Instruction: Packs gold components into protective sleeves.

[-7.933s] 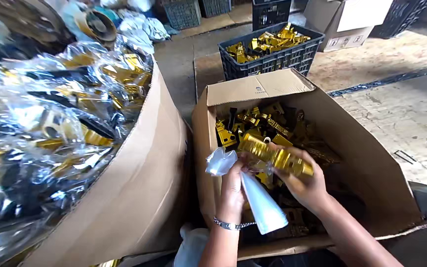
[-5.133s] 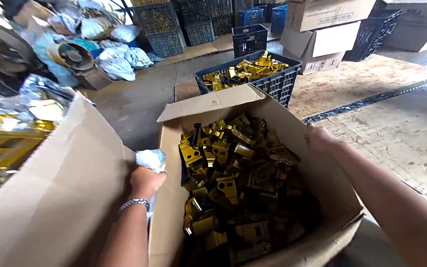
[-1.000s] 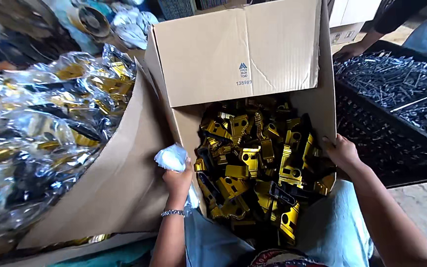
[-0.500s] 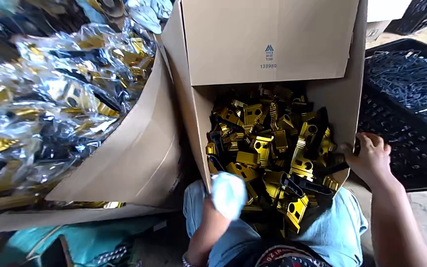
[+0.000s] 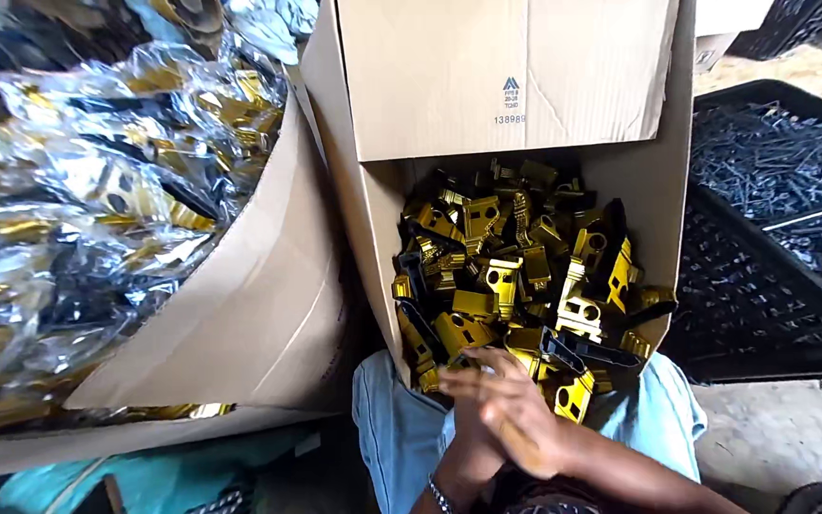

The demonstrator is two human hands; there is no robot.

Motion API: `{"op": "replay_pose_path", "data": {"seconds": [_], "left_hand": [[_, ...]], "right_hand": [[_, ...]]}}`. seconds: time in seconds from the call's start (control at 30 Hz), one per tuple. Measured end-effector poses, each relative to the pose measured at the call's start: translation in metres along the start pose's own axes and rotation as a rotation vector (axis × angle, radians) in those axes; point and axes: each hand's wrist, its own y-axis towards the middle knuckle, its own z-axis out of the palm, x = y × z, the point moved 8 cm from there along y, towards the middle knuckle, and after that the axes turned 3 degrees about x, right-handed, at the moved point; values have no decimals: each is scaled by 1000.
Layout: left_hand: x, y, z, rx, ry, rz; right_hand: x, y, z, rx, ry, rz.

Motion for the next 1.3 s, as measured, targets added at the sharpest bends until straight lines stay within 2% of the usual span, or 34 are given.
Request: {"op": "replay_pose_path", "data": {"seconds": [0.03,0.1,0.13,0.17,0.2,0.27,0.33,0.4,0.53,0.6,0.67,0.73,0.8,0.93,1.03,1.07,1.17,1.2,1.23,1.3], "left_hand": [[1,-3,-7,-96,105,6],[-5,-10,-16,-72,231,-92],[-9,-15,-25,-19,261,-202],[-10,-13,-38,-24,212,-280],[-5,-8,-51,-91,97,-280],[5,-3,-70,-204,-58,-306],[10,-9,-78,-268,62,-269],[5,-11,-72,-327,160,-187],[6,-8,-58,-388,159,-67],[5,-6,-58,-323,259,14],[5,-7,-52,-192,317,113],[9,-12,-45,-13,180,141],[8,-16,-41,100,66,156],[5,-20,-38,133,140,165],[8,-23,-48,89,197,78],[11,-24,-61,-9,241,37],[18,-29,-114,-556,310,-45],[18,-29,-118,-595,219,-58],[12,-26,-111,-518,100,-72],[-1,-22,-73,-231,-104,-76]], "right_hand": [[-16,6,-7,18,176,67],[-62,4,-26,-43,417,352],[-81,-2,-35,-112,391,488],[-90,-7,-42,-151,349,535],[-91,-12,-46,-141,311,524],[-77,-20,-40,19,327,473],[-61,-16,-30,135,418,475],[-50,-5,-24,86,498,467],[-41,11,-14,-61,622,452],[-48,8,-15,1,612,567],[-47,0,-9,246,646,624],[-46,-13,-3,433,735,652],[-47,-24,-4,482,840,689],[-50,-34,-10,385,939,697],[-54,-34,-13,347,930,701],[-55,-35,-12,361,936,704],[-59,-32,-12,223,877,800],[-60,-28,-13,138,802,807],[-56,-20,-14,85,699,746],[-33,-4,-7,102,497,420]]}}
